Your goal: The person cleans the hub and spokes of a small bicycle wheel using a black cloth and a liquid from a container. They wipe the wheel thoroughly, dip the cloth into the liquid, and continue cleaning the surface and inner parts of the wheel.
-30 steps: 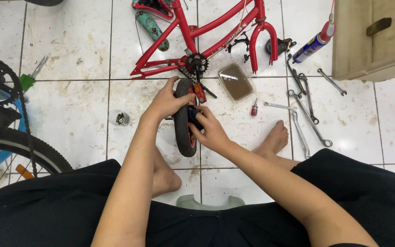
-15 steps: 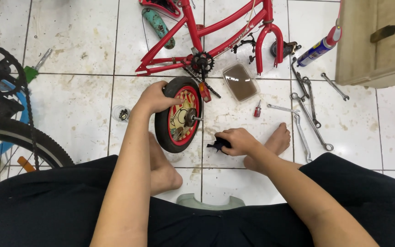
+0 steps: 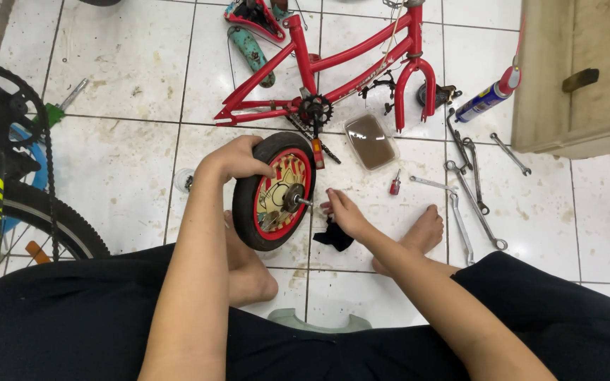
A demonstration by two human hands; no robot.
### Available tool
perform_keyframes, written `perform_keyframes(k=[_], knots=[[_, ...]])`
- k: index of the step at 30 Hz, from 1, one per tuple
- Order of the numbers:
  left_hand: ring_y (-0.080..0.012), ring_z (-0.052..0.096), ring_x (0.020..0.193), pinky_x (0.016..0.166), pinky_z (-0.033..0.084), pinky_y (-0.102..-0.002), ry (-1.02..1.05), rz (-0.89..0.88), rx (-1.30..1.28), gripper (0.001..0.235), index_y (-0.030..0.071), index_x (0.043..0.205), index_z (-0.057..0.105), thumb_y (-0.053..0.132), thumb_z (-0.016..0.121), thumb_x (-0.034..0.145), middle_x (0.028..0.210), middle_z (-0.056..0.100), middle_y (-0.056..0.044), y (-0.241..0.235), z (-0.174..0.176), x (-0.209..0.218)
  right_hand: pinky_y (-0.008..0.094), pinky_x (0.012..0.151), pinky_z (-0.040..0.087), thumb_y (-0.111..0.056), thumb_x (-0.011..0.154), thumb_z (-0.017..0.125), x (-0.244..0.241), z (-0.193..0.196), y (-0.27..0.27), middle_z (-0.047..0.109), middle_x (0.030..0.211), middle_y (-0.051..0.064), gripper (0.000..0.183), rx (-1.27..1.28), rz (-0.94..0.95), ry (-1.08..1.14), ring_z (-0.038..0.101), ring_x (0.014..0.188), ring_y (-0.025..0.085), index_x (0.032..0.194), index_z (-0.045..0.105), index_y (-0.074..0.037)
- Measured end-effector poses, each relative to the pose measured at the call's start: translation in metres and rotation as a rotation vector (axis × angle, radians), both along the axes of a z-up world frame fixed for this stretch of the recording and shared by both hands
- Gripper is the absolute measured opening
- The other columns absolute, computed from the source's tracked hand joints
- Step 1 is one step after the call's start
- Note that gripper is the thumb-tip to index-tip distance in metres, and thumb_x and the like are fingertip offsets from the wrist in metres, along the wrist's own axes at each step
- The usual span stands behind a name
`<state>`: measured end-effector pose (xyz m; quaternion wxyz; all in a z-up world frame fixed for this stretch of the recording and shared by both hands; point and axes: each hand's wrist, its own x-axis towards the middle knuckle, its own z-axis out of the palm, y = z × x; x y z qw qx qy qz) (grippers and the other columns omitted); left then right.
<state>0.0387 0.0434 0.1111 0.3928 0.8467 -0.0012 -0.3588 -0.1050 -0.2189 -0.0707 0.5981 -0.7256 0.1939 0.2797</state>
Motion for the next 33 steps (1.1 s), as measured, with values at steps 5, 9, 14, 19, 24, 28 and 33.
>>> perform_keyframes(k=[5,9,14,19,24,28,33], knots=[[-0.046,0.068,0.105,0.082,0.058,-0.052,0.002,-0.003,-0.035,0.07,-0.003,0.121,0.071,0.016,0.089,0.057,0.113,0.07,-0.028,0.0,0.028,0.002,0.051,0.113,0.042,-0.071,0.102,0.02,-0.014,0.051,0.042,0.056,0.139,0.031,0.091,0.402,-0.109,0.183,0.054,0.134,0.042,0.157,0.027,0.0],[-0.0453,0.067,0.109,0.085,0.057,-0.052,0.007,0.012,-0.062,0.07,-0.004,0.122,0.071,0.014,0.089,0.057,0.118,0.07,-0.029,0.003,0.049,-0.004,0.053,0.109,0.043,-0.08,0.097,0.026,-0.02,0.067,0.043,0.053,0.139,0.03,0.1,0.535,-0.107,0.239,0.055,0.132,0.042,0.156,0.026,0.0],[-0.0386,0.07,0.097,0.077,0.06,-0.047,-0.003,0.097,-0.224,0.071,0.001,0.119,0.073,0.01,0.095,0.052,0.109,0.072,-0.024,0.009,0.041,-0.007,0.045,0.097,0.055,-0.079,0.095,0.039,-0.021,0.091,0.046,0.045,0.142,0.022,0.1,0.404,-0.146,0.177,0.057,0.121,0.034,0.16,0.019,-0.005],[-0.0344,0.068,0.099,0.078,0.059,-0.045,0.005,0.215,-0.385,0.071,0.0,0.124,0.069,0.008,0.091,0.058,0.112,0.071,-0.022,0.008,0.041,-0.008,0.05,0.12,0.034,-0.068,0.098,0.048,-0.021,0.154,0.052,0.04,0.155,0.028,0.089,0.047,-0.213,-0.088,0.035,0.147,0.04,0.156,0.031,-0.004],[-0.0384,0.07,0.101,0.081,0.059,-0.045,-0.101,0.307,-0.314,0.066,0.004,0.125,0.069,0.016,0.092,0.064,0.111,0.072,-0.023,-0.015,0.059,-0.016,0.05,0.118,0.035,-0.067,0.095,0.056,0.012,0.167,0.033,0.037,0.149,0.03,0.086,0.282,-0.741,-0.226,0.04,0.141,0.04,0.144,0.035,0.0],[-0.0261,0.072,0.089,0.072,0.06,-0.033,-0.239,0.31,-0.341,0.069,0.009,0.113,0.074,0.021,0.101,0.051,0.096,0.075,-0.012,-0.046,0.08,-0.018,0.045,0.111,0.043,-0.068,0.095,0.059,0.038,0.173,-0.003,0.046,0.133,0.02,0.072,0.284,-0.745,-0.324,0.049,0.128,0.033,0.127,0.042,-0.006],[-0.026,0.073,0.092,0.074,0.058,-0.034,-0.442,0.319,-0.216,0.084,0.014,0.115,0.071,0.041,0.104,0.043,0.096,0.075,-0.009,-0.071,0.116,-0.01,0.036,0.084,0.058,-0.046,0.081,0.088,0.06,0.226,-0.024,0.069,0.104,0.009,0.059,0.108,-0.614,-0.525,0.066,0.1,0.022,0.116,0.059,-0.009]])
